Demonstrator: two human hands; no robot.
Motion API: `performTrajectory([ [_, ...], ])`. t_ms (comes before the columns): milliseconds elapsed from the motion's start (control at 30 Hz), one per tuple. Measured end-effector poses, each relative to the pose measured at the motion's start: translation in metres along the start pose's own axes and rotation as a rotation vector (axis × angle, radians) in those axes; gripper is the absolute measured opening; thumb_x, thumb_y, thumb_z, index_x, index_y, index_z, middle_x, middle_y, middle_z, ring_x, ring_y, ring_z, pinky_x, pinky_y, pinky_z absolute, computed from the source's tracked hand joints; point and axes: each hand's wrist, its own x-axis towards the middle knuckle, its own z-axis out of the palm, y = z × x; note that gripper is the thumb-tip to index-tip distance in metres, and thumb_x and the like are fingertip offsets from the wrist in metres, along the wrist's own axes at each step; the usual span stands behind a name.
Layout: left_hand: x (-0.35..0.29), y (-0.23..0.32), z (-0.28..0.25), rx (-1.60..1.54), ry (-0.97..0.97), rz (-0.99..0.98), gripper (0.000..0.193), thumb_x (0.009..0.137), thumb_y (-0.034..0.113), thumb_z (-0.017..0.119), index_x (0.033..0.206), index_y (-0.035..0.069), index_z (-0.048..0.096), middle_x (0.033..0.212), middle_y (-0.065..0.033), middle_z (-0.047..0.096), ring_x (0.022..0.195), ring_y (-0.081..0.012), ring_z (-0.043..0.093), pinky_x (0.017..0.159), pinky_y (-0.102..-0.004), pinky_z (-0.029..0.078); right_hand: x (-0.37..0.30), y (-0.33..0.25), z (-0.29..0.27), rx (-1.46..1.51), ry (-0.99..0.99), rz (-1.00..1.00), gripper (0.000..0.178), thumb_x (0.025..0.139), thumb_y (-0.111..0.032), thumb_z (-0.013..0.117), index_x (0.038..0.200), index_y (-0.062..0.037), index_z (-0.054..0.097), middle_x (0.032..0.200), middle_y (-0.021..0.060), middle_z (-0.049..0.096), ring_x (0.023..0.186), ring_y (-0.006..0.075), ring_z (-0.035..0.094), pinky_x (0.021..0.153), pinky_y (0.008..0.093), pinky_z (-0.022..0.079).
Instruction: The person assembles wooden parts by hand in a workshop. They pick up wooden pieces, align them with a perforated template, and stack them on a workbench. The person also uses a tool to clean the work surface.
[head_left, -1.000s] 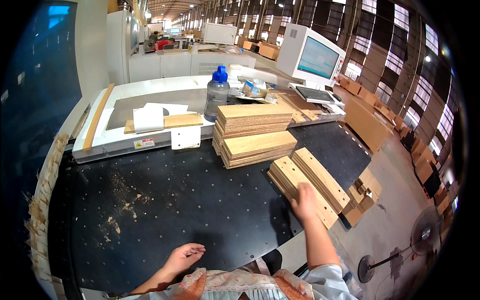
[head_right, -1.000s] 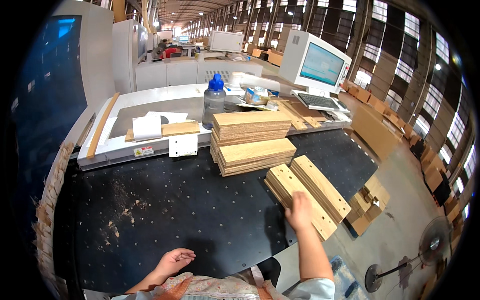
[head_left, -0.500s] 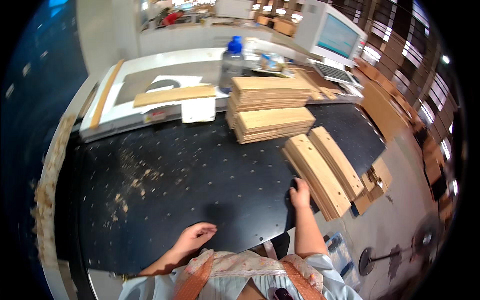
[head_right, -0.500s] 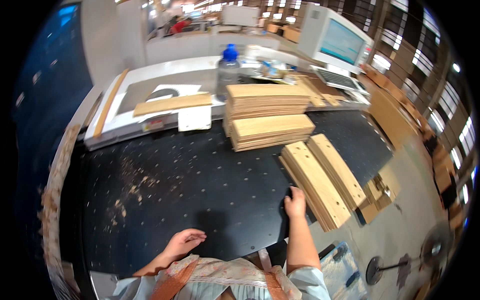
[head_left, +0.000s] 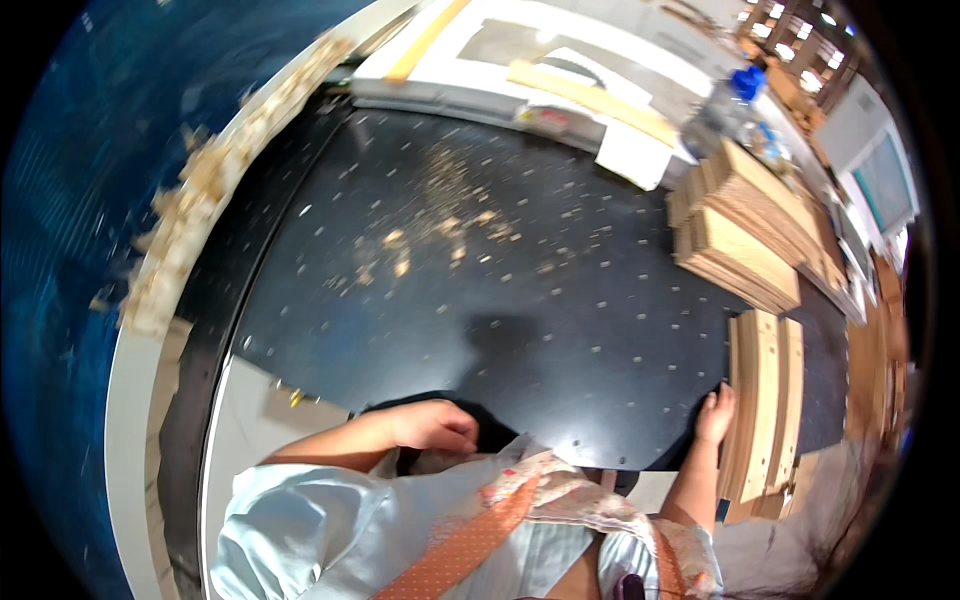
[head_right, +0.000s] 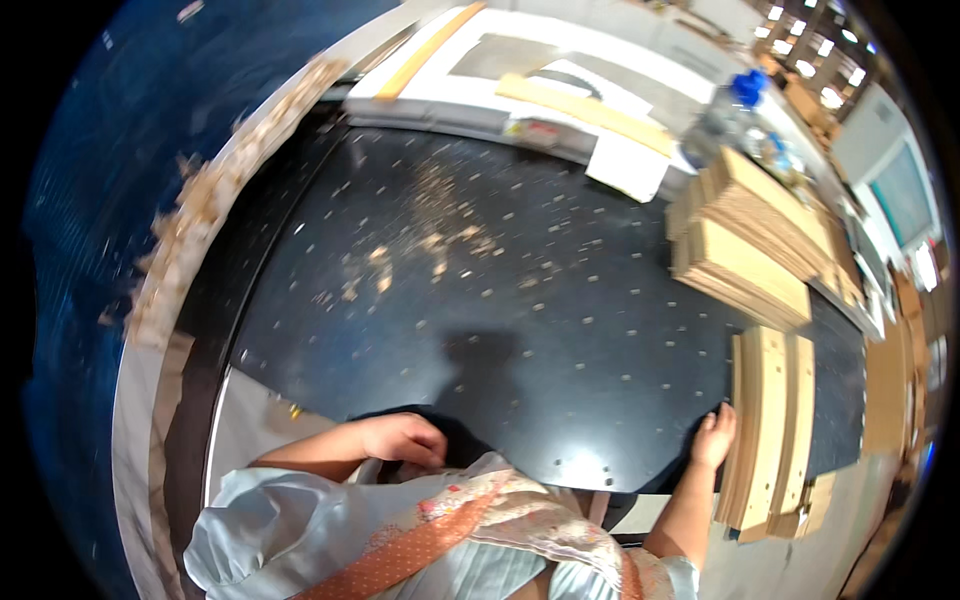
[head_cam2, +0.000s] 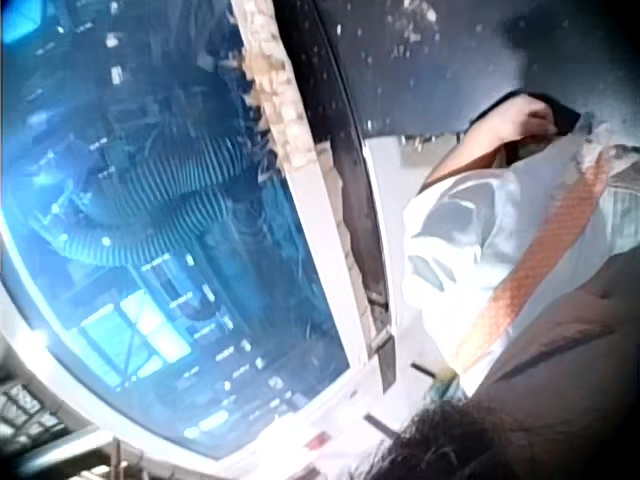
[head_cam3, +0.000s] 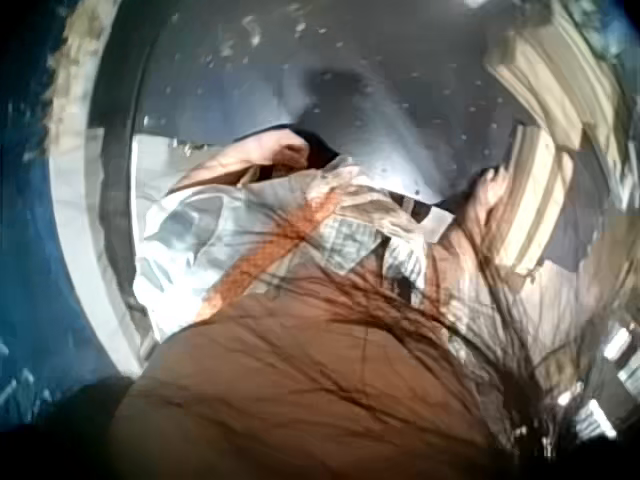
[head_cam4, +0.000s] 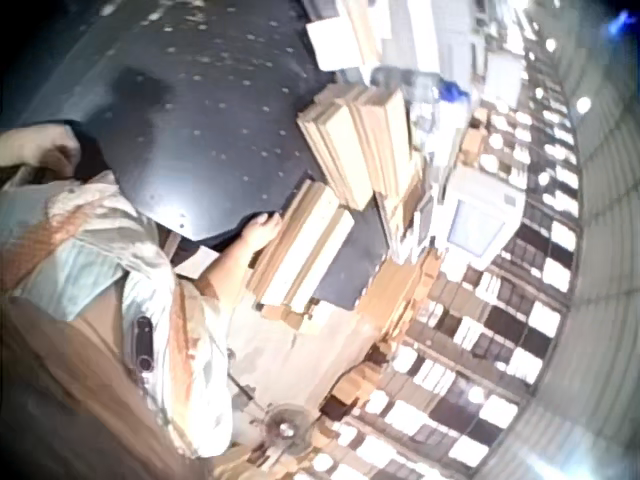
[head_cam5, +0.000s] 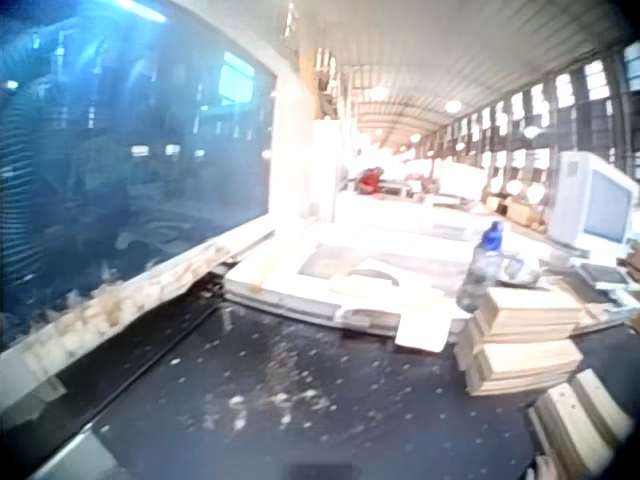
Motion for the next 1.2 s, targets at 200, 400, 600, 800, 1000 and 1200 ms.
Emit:
performTrajectory([
  [200,-0.151,-0.168,0.035,-0.623,0.628,-0.603,0.028,0.088,0.026,0.058,0.075,0.002,0.065,0.068,-0.0089,0.064,0.055,-0.0150,0.059,0.052,-0.0272,0.047,0.004,0.033,0.018,-0.165,-0.037,-0.080,0.037,0.092,-0.018,0.046,0.123,0.0020,0.052,0.126,0.0217,0.051,0.118,0.0369,0.047,0.102,0.0413,0.038],
  [400,-0.217,-0.459,0.024,-0.657,1.493,-1.035,0.050,0.087,0.015,0.049,0.136,0.019,0.040,0.106,-0.0095,0.060,0.092,-0.0249,0.058,0.067,-0.0443,0.049,-0.030,0.052,0.000,-0.232,-0.129,0.049,0.040,0.096,-0.023,0.045,0.126,0.0030,0.049,0.130,0.0234,0.047,0.121,0.0384,0.044,0.104,0.0414,0.035],
  [600,-0.166,-0.421,-0.034,-0.823,1.838,-0.771,0.056,0.091,0.022,0.046,0.144,0.019,0.027,0.131,-0.0078,0.049,0.114,-0.0224,0.048,0.087,-0.0418,0.042,-0.050,0.010,-0.004,-0.234,-0.149,0.031,0.041,0.095,-0.024,0.046,0.126,0.0033,0.049,0.128,0.0239,0.048,0.120,0.0385,0.045,0.103,0.0414,0.036],
  [800,-0.147,-0.435,-0.052,-0.731,1.867,-0.271,0.045,0.097,0.026,0.038,0.138,0.006,0.037,0.134,-0.0062,0.047,0.123,-0.0223,0.045,0.102,-0.0338,0.036,-0.057,-0.034,-0.015,-0.188,-0.139,0.089,0.042,0.090,-0.023,0.052,0.125,0.0007,0.050,0.126,0.0226,0.049,0.118,0.0381,0.047,0.101,0.0415,0.038],
  [1000,-0.187,-0.347,0.015,-0.463,2.110,-0.387,0.036,0.091,0.031,0.060,0.101,-0.003,0.061,0.082,-0.0056,0.064,0.065,-0.0136,0.057,0.063,-0.0281,0.048,-0.027,-0.062,-0.020,-0.147,-0.068,0.056,0.048,0.082,-0.019,0.063,0.123,0.0010,0.051,0.124,0.0204,0.051,0.117,0.0369,0.046,0.102,0.0427,0.036],
  [1200,-0.167,-0.136,0.066,0.136,1.568,0.238,0.037,0.087,0.018,0.058,0.116,-0.005,0.052,0.116,-0.0160,0.058,0.101,-0.0237,0.057,0.089,-0.0358,0.046,-0.017,-0.076,0.008,0.020,0.057,-0.029,0.044,0.080,-0.017,0.063,0.120,-0.0007,0.053,0.120,0.0184,0.054,0.116,0.0354,0.048,0.100,0.0433,0.037],
])
